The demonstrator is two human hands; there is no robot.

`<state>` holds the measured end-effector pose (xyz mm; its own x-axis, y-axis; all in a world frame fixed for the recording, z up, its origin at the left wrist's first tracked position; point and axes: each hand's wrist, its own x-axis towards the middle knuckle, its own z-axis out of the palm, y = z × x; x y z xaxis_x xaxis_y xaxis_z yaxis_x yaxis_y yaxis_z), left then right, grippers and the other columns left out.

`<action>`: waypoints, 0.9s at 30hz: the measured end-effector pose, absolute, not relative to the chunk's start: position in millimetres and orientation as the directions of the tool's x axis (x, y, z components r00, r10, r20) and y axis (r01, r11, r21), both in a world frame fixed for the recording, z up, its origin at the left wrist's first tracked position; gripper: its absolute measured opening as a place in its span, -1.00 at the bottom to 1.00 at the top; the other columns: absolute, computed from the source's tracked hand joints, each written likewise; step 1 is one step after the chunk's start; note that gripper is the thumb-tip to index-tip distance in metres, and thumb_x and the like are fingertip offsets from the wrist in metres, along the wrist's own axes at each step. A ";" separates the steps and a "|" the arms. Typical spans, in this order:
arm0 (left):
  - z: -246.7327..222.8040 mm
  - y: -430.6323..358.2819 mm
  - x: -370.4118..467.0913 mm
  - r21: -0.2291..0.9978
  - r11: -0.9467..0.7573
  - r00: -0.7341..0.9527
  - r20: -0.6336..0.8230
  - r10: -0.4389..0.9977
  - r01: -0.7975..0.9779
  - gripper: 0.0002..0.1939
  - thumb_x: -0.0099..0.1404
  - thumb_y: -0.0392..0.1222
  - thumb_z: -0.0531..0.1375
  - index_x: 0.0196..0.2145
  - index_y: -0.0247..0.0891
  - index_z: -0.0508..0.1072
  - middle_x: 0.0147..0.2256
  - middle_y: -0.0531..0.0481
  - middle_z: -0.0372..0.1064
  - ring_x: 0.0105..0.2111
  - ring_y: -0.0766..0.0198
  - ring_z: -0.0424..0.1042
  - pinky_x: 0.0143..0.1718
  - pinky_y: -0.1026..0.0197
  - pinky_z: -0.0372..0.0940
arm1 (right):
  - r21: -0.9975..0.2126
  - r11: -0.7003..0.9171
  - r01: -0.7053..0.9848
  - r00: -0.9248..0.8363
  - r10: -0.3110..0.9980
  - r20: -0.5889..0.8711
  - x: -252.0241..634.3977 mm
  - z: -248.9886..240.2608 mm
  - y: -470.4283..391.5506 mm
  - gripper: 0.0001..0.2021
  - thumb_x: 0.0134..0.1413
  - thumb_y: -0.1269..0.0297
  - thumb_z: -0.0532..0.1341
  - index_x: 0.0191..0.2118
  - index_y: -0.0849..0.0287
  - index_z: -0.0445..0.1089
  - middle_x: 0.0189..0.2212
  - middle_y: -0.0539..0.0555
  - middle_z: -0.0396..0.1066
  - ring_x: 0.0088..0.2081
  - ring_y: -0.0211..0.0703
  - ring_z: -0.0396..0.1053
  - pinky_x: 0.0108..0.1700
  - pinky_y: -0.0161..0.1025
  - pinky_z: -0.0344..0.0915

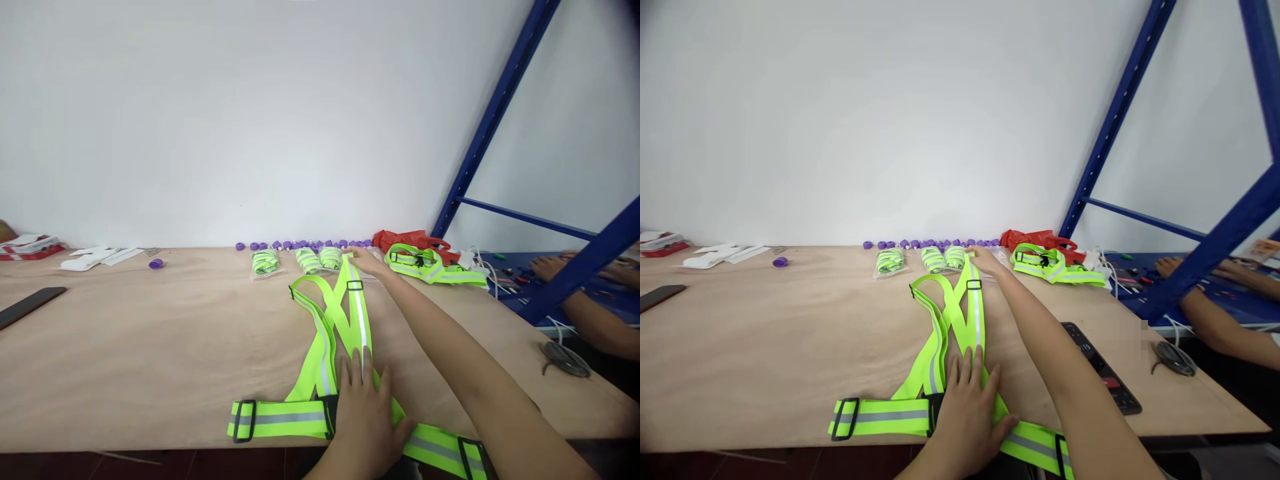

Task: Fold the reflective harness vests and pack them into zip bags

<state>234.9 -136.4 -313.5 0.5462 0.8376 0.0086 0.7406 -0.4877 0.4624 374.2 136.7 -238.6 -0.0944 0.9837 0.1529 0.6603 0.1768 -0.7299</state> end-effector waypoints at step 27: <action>-331.4 -163.0 180.6 0.551 -0.674 0.751 0.123 0.649 0.492 -0.16 0.27 0.10 0.29 0.38 -0.11 0.07 0.41 -0.26 -0.16 0.42 -0.16 -0.18 0.31 -0.50 -0.35 | -0.575 0.452 0.681 -0.343 0.892 0.294 282.9 -266.7 148.5 -0.62 0.13 0.11 0.24 -0.03 0.28 0.46 -0.45 -0.02 0.41 -0.42 -0.20 0.35 -0.34 -0.27 0.27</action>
